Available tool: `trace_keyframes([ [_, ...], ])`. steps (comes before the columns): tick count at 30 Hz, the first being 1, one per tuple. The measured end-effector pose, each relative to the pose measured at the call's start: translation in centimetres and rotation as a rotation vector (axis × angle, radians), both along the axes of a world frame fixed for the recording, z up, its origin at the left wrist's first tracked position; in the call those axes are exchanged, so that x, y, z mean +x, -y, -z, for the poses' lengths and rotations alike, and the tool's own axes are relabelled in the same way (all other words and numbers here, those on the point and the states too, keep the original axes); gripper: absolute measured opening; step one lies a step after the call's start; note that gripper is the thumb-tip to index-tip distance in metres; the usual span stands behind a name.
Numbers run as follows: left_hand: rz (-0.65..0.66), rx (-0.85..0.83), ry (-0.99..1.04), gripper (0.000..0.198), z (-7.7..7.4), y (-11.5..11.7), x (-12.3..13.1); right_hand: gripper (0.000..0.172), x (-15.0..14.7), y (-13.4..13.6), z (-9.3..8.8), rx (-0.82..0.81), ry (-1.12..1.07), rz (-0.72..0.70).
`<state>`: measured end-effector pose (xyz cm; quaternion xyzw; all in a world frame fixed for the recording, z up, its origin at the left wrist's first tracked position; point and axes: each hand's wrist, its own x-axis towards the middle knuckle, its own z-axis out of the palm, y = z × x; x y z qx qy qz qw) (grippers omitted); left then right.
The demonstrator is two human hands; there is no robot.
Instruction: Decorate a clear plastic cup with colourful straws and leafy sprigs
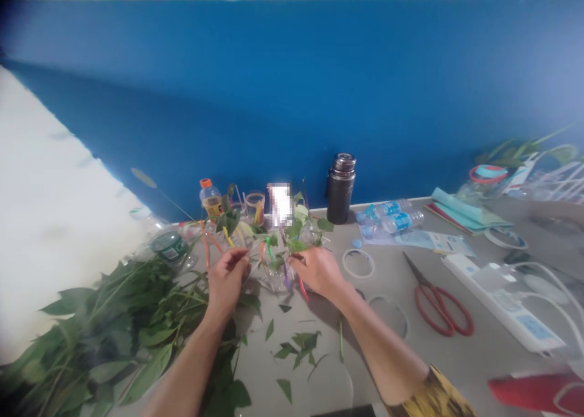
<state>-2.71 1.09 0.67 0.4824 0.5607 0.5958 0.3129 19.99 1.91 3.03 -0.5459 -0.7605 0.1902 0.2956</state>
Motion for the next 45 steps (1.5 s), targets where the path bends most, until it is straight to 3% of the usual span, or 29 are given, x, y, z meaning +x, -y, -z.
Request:
trace_keyframes([
  [5,-0.009,0.006,0.012,0.025,0.0,0.0,0.0,0.026,1.3,0.5,-0.8,-0.037,0.060,-0.042],
  [10,0.000,-0.003,0.044,0.025,-0.4,0.0,0.1,0.024,3.3,1.3,-1.0,-0.028,0.089,0.021],
  [16,0.006,0.057,0.099,0.030,-0.5,0.0,0.2,0.022,3.0,1.6,0.5,-0.118,0.226,-0.024],
  [19,-0.011,0.120,0.136,0.043,-0.6,-0.2,0.1,0.024,1.9,1.7,1.8,-0.130,0.242,-0.067],
  [23,-0.030,0.200,0.291,0.056,-0.9,-0.5,0.0,0.030,0.0,2.8,3.8,-0.053,0.108,-0.226],
  [27,-0.020,0.259,0.410,0.047,-1.4,-0.4,0.2,0.032,-1.6,4.4,5.6,0.086,0.025,-0.458],
  [31,-0.018,0.279,0.576,0.034,-2.9,0.1,-0.3,0.032,-1.9,4.7,6.6,0.152,0.084,-0.599],
  [36,0.177,0.130,0.880,0.021,-7.2,2.2,-2.9,0.032,-1.6,3.9,7.3,0.145,0.119,-0.562],
  [40,0.237,0.301,0.801,0.035,-10.1,4.9,-4.8,0.029,-1.7,3.7,7.7,0.157,0.139,-0.555],
  [42,0.194,0.338,0.659,0.046,-10.3,5.7,-5.2,0.028,-1.8,3.7,7.9,0.150,0.144,-0.566],
  [45,0.019,0.319,0.300,0.057,-9.1,5.8,-5.5,0.027,-1.9,3.8,8.0,0.138,0.170,-0.587],
])
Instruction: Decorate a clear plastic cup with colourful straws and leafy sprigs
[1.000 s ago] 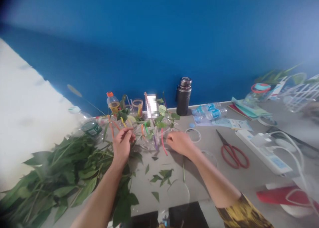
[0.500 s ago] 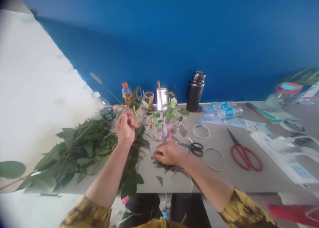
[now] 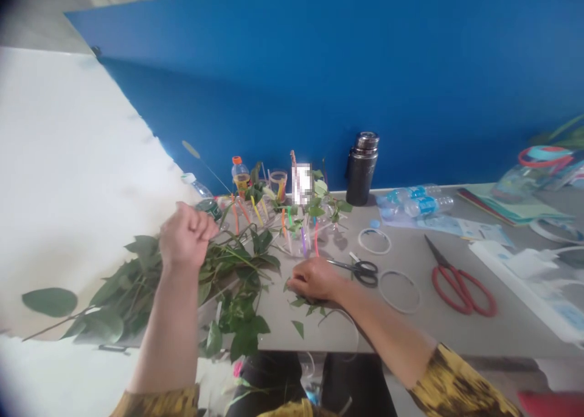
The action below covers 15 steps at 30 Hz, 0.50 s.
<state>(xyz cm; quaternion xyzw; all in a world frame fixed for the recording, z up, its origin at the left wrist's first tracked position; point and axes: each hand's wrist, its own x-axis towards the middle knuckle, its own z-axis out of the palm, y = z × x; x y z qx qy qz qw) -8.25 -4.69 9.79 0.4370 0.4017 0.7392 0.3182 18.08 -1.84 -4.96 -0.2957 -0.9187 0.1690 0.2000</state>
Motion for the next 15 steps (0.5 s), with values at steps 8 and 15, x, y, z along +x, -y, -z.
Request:
trace_keyframes([
  [8,-0.135,-0.417,-0.948,0.024,3.0,-0.4,-4.3,0.026,0.1,0.0,-0.3,-0.055,0.060,0.020],
  [15,0.027,-0.707,-1.166,0.036,4.6,4.5,-5.5,0.025,0.1,0.2,-0.6,-0.051,0.073,0.001],
])
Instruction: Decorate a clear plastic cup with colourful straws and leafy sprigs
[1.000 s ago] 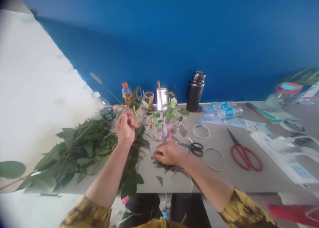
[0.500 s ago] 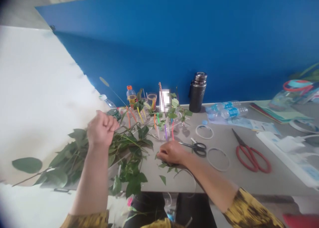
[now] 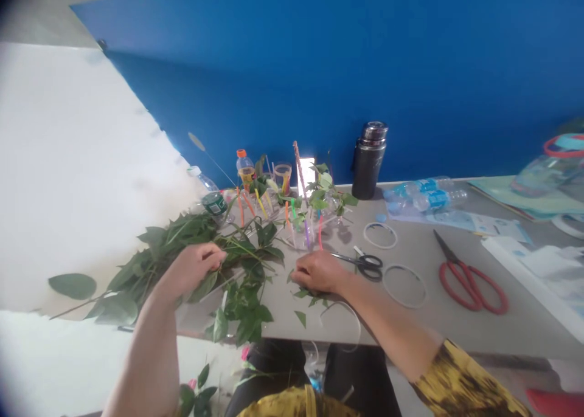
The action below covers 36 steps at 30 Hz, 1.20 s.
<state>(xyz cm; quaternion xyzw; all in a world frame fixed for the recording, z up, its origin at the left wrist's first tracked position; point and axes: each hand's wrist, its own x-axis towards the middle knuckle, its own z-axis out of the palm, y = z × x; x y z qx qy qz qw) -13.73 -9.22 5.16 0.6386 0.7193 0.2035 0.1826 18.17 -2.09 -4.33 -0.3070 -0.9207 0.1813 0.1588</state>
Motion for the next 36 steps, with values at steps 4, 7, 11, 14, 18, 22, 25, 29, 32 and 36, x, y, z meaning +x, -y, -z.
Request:
trace_keyframes([
  [4,0.096,-0.095,0.075,0.033,2.2,1.3,2.2,0.025,-0.1,0.2,-0.4,-0.026,0.032,0.022],
  [7,0.124,-0.087,0.012,0.032,3.7,0.8,4.0,0.026,-0.2,0.2,-0.8,-0.030,0.082,0.046],
  [11,0.113,-0.055,-0.021,0.033,4.3,-0.3,4.9,0.028,-0.1,0.2,-1.2,-0.030,0.133,0.042],
  [14,0.140,-0.042,0.053,0.030,3.3,-0.2,4.0,0.028,-0.1,0.2,-1.2,-0.038,0.144,0.056],
  [18,0.327,-0.189,0.032,0.023,1.6,1.2,2.3,0.026,-0.1,0.3,-1.2,-0.028,0.141,0.062],
  [22,0.388,-0.287,-0.010,0.026,1.8,2.1,2.4,0.025,-0.1,0.4,-1.4,-0.037,0.134,0.054],
  [25,0.377,-0.246,-0.005,0.010,2.5,2.0,3.1,0.026,-0.1,0.2,-1.2,-0.045,0.117,0.061],
  [29,0.311,-0.105,0.253,0.013,2.0,2.0,3.1,0.024,0.0,0.1,-0.8,-0.039,0.076,0.055],
  [32,0.150,0.056,0.644,0.017,1.0,2.1,2.9,0.023,0.0,0.2,-0.8,-0.031,0.058,0.066],
  [36,-0.107,0.145,1.290,0.020,0.8,1.1,3.5,0.023,0.0,0.2,-1.0,-0.056,0.045,0.076],
])
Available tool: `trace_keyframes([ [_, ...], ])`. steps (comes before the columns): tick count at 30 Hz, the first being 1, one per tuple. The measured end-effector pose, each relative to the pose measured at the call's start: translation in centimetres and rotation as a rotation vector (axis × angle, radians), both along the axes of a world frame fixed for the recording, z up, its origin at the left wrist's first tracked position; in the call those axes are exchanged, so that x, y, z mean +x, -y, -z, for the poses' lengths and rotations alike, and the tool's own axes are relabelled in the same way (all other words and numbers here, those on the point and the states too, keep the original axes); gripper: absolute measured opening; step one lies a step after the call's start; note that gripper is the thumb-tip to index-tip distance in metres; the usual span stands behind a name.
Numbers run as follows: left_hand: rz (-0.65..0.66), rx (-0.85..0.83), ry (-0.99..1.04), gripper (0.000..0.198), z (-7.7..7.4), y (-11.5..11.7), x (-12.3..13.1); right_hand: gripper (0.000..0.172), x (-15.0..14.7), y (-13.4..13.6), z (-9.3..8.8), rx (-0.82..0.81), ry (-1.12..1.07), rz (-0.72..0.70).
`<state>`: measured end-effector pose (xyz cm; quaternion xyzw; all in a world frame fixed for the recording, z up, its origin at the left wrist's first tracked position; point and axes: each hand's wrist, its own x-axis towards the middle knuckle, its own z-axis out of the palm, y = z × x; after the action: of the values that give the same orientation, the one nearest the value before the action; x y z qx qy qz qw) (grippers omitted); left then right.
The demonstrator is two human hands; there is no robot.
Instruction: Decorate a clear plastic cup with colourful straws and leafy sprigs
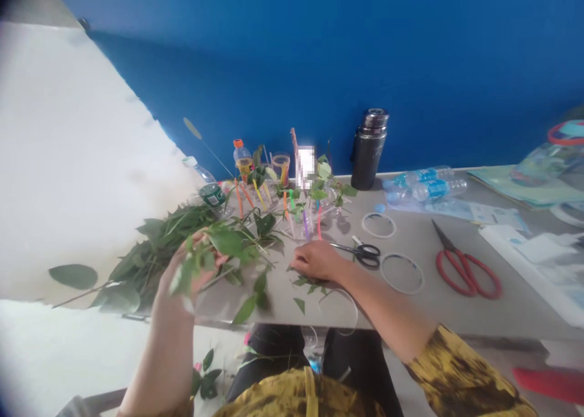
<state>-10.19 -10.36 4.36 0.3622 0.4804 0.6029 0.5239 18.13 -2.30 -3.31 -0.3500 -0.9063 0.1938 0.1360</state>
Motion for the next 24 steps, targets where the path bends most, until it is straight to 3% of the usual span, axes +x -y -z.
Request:
trace_keyframes([
  [3,-0.047,-0.028,0.308,0.010,0.0,-1.1,1.1,0.024,0.1,-0.2,0.1,-0.055,-0.076,-0.005],
  [6,-0.070,-0.033,0.395,0.005,-0.4,-1.8,2.5,0.024,0.0,-0.2,0.4,-0.137,-0.248,0.020],
  [9,-0.047,-0.019,0.340,0.008,-0.8,-2.0,4.2,0.022,-0.3,0.1,0.4,-0.182,-0.462,0.040],
  [13,0.005,-0.012,0.152,0.019,-0.6,-2.1,6.7,0.025,-0.6,0.4,0.1,-0.115,-0.666,0.082],
  [17,0.107,0.034,0.004,0.028,0.1,-2.1,8.8,0.033,-0.6,0.3,0.4,-0.087,-0.692,0.070],
  [21,0.233,0.053,0.043,0.032,0.4,-2.2,10.0,0.035,-0.8,0.2,0.6,-0.113,-0.682,-0.048],
  [24,0.219,0.094,-0.002,0.031,1.0,-2.4,10.0,0.040,-0.8,0.3,0.1,-0.129,-0.757,-0.070],
])
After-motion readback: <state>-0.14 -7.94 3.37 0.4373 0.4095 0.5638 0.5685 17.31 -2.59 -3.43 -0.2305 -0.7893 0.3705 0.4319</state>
